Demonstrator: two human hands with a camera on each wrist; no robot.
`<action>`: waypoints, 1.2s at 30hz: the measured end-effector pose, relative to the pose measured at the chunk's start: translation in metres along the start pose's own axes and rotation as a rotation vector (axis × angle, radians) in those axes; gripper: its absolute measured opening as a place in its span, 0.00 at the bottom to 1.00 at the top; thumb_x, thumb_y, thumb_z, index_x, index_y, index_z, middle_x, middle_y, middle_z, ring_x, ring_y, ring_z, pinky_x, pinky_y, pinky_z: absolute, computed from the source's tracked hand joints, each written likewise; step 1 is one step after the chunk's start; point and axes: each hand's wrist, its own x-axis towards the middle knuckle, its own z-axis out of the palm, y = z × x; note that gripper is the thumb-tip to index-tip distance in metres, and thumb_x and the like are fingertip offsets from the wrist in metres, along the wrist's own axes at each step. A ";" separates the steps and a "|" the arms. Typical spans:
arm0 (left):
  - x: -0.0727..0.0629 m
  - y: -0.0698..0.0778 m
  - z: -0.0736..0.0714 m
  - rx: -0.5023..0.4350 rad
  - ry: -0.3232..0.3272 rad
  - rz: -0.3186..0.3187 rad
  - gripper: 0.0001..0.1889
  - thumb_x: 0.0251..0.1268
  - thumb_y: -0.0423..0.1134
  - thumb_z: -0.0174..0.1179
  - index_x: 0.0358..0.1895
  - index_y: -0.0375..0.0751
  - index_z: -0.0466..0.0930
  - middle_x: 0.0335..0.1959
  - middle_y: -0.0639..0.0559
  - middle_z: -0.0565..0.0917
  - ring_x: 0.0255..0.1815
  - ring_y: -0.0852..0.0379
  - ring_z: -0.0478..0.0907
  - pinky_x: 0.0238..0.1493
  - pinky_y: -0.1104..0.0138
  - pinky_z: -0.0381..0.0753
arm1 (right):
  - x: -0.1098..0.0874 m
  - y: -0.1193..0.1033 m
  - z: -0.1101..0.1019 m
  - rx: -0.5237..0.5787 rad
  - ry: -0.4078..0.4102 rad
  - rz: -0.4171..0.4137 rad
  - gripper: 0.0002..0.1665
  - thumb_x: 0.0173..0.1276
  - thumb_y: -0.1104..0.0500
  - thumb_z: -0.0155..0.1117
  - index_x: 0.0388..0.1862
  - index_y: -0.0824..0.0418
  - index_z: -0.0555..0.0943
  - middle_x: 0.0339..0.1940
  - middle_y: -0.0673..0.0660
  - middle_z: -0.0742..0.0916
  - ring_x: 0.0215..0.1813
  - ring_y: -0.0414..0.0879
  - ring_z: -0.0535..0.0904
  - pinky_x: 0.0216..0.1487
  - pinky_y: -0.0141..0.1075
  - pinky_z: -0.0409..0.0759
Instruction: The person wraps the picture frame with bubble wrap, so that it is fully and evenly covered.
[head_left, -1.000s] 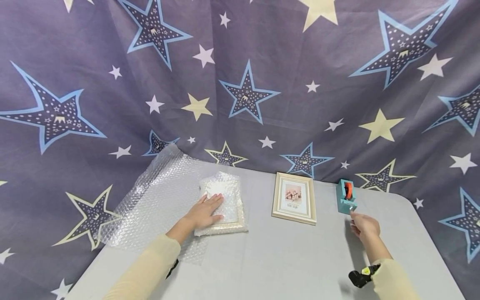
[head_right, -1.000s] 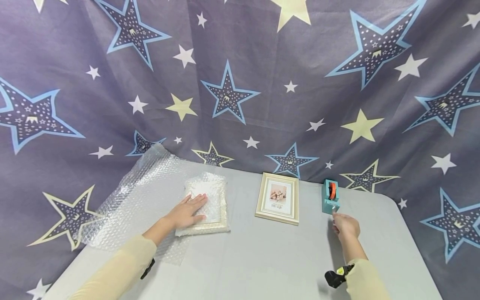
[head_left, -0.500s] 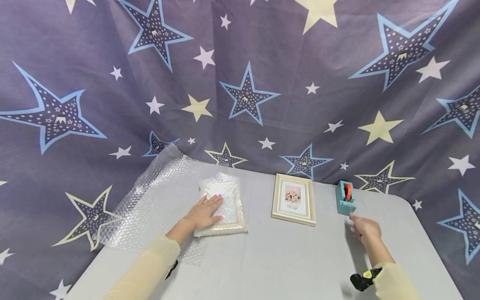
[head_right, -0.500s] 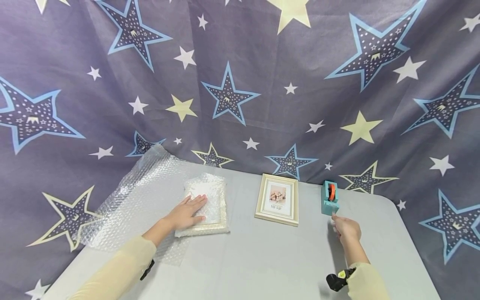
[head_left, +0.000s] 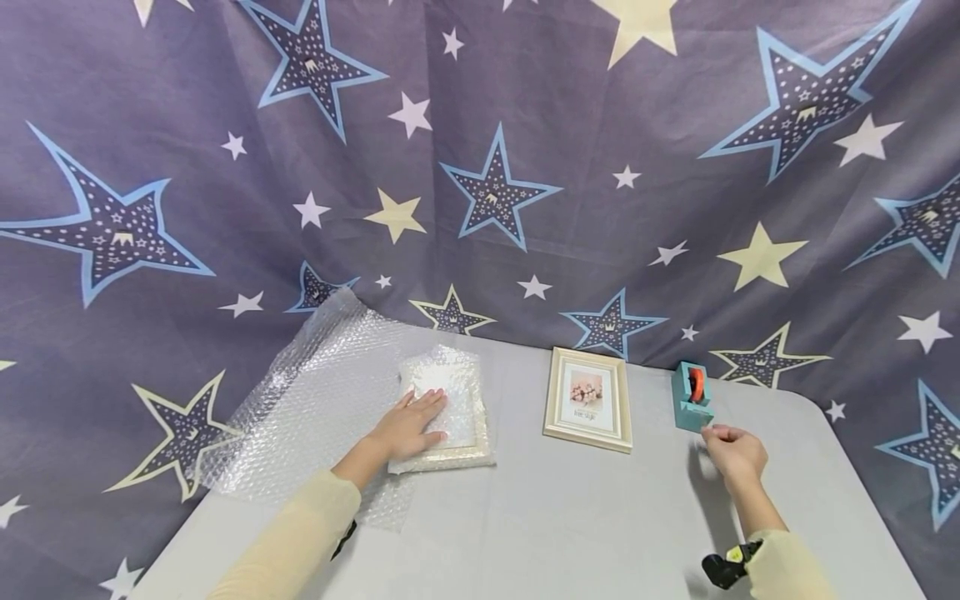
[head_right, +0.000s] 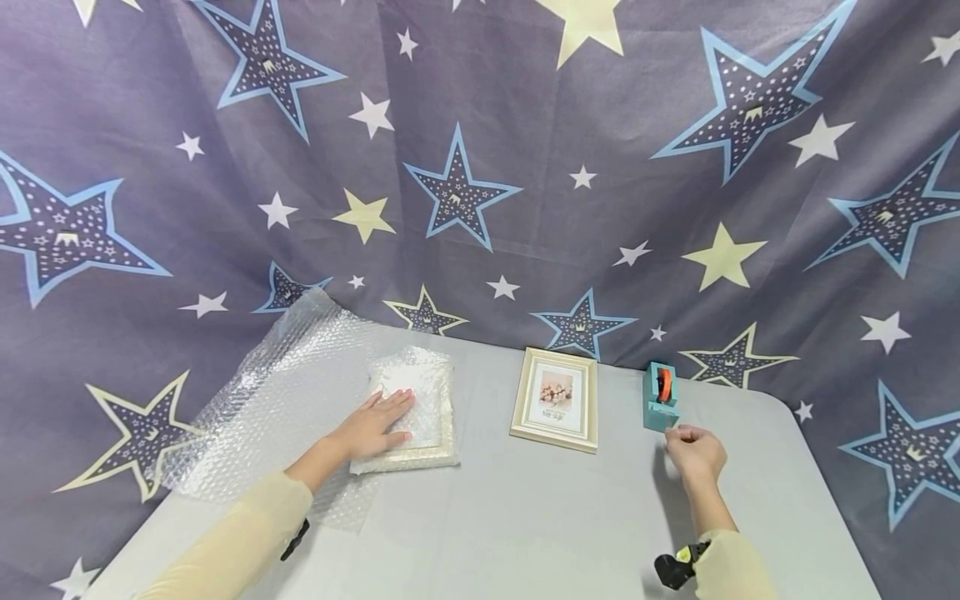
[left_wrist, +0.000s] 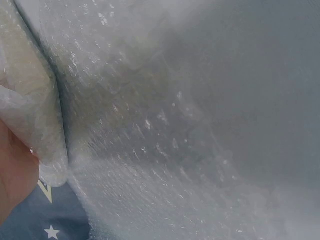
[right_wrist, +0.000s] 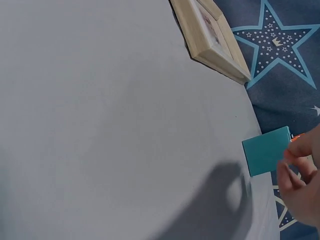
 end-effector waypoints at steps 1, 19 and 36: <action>0.000 0.000 0.001 0.001 0.001 0.002 0.34 0.69 0.51 0.50 0.71 0.31 0.60 0.75 0.38 0.61 0.76 0.40 0.58 0.78 0.43 0.48 | 0.000 0.001 0.000 0.003 0.004 -0.003 0.18 0.64 0.54 0.60 0.37 0.70 0.83 0.37 0.66 0.86 0.41 0.53 0.77 0.34 0.36 0.73; 0.000 -0.001 0.004 -0.004 -0.005 -0.004 0.34 0.69 0.51 0.49 0.72 0.32 0.59 0.75 0.39 0.60 0.77 0.41 0.57 0.79 0.44 0.47 | 0.005 0.002 -0.006 0.396 -0.279 0.172 0.33 0.67 0.65 0.58 0.67 0.79 0.63 0.10 0.37 0.82 0.19 0.28 0.81 0.30 0.22 0.83; 0.001 -0.002 0.002 -0.007 0.014 0.014 0.34 0.69 0.50 0.50 0.71 0.30 0.60 0.74 0.37 0.61 0.76 0.39 0.59 0.77 0.42 0.48 | 0.011 -0.003 0.007 0.562 -0.156 0.314 0.03 0.67 0.62 0.60 0.32 0.58 0.80 0.11 0.41 0.82 0.19 0.31 0.79 0.28 0.27 0.84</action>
